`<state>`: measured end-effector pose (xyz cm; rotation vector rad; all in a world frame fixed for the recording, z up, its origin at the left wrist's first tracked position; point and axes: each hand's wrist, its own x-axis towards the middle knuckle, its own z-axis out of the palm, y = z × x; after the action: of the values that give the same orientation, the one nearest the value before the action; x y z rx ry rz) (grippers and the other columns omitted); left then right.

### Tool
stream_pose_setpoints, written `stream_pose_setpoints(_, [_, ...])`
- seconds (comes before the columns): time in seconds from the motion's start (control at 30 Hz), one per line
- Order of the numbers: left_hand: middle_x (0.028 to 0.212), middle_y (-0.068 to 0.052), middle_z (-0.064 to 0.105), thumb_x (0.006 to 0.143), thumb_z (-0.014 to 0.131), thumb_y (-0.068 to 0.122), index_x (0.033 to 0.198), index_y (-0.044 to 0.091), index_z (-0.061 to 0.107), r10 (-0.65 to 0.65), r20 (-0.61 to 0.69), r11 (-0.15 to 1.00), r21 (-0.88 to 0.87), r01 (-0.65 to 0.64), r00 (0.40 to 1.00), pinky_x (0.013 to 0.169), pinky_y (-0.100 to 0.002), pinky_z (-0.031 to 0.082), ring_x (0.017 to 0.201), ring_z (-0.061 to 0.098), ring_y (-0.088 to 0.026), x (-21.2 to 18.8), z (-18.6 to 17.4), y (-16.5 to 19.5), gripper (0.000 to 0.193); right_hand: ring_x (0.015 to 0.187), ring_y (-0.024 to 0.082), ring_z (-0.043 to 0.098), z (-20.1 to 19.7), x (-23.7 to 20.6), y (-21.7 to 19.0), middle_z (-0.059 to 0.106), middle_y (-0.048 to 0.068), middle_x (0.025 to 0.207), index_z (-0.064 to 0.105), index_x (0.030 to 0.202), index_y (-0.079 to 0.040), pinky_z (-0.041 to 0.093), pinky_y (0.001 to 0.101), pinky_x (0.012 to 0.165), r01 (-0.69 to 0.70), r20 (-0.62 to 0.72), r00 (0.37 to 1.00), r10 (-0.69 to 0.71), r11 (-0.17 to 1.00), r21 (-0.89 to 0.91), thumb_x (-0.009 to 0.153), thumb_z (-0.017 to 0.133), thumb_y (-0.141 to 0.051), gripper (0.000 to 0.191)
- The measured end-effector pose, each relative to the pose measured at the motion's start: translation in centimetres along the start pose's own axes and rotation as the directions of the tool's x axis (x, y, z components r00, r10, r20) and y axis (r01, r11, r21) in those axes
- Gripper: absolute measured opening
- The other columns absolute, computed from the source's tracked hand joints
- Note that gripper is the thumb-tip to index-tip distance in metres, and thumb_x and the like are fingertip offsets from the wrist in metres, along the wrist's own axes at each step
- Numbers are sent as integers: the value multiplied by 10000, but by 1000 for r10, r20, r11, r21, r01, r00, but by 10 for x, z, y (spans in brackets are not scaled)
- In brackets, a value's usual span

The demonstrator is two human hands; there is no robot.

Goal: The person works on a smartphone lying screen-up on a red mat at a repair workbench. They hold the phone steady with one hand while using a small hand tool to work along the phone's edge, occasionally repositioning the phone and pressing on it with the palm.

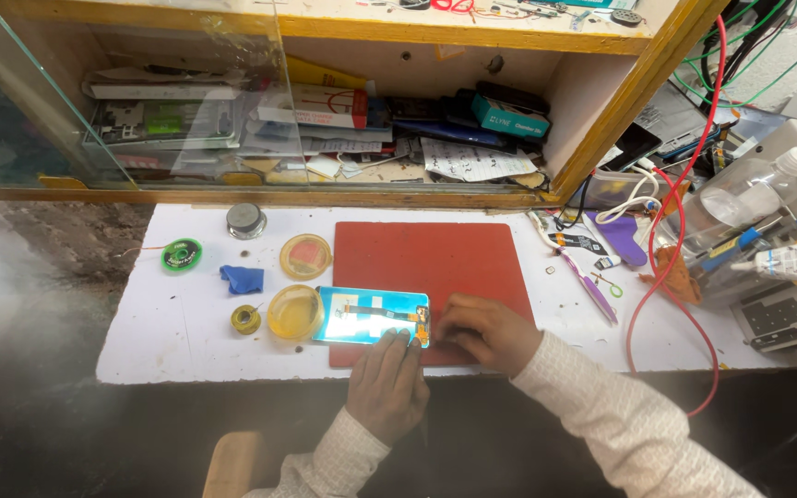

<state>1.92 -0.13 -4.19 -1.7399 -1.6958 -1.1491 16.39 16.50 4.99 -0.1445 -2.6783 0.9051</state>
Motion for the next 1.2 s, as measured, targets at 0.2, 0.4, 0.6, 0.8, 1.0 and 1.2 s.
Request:
stream_pose_setpoints(0.2, [1231, -190, 658, 864, 658, 102, 1176, -40, 681, -5, 4, 1000, -7, 5, 1000, 1021, -466, 483, 1222, 626, -348, 0, -1, 0, 343, 810, 258, 658, 34, -26, -21, 605, 86, 873, 726, 955, -22, 535, 339, 688, -154, -391, 914, 103, 983, -101, 830, 699, 23, 136])
stream_pose_setpoints(0.4, [1238, -192, 659, 859, 658, 99, 1182, -44, 678, -5, 4, 1000, -6, 5, 1000, 1028, -466, 481, 1227, 623, -351, 1, -1, 1, 354, 796, 248, 650, 60, -28, -32, 604, 90, 881, 693, 904, -18, 522, 341, 683, -215, -607, 788, 105, 970, -111, 786, 732, 36, 135])
stream_pose_setpoints(0.6, [1230, -187, 660, 840, 659, 102, 1180, -37, 684, -4, 21, 1000, 0, 4, 1000, 1015, -466, 478, 1220, 627, -349, 0, -1, 0, 369, 772, 251, 606, 75, -24, -38, 613, 64, 837, 702, 880, -46, 465, 385, 697, -242, -687, 727, 0, 936, -256, 759, 757, 26, 151])
stream_pose_setpoints(0.8, [1231, -180, 657, 854, 664, 100, 1177, -34, 682, -14, 7, 1000, -10, 14, 1000, 1031, -464, 480, 1226, 625, -344, 0, -1, 1, 350, 765, 238, 592, 77, -24, -40, 621, 41, 801, 721, 859, -65, 450, 371, 697, -264, -696, 718, 31, 937, -230, 734, 751, 14, 151])
stream_pose_setpoints(1.0, [1237, -185, 655, 860, 669, 98, 1177, -40, 683, -12, 9, 1000, -4, 12, 1000, 1024, -462, 478, 1229, 622, -345, 0, -1, 1, 346, 736, 210, 584, 79, -20, -42, 627, 8, 774, 735, 844, -82, 417, 361, 709, -283, -694, 718, 56, 934, -218, 727, 754, -2, 143])
stream_pose_setpoints(1.2, [1237, -183, 661, 866, 670, 99, 1176, -38, 684, -19, 16, 1000, 1, 19, 1000, 1035, -459, 480, 1233, 621, -340, 0, -1, 1, 339, 743, 211, 599, 74, -21, -42, 626, 22, 768, 741, 853, -68, 415, 369, 708, -280, -640, 761, 103, 943, -181, 749, 739, 4, 126])
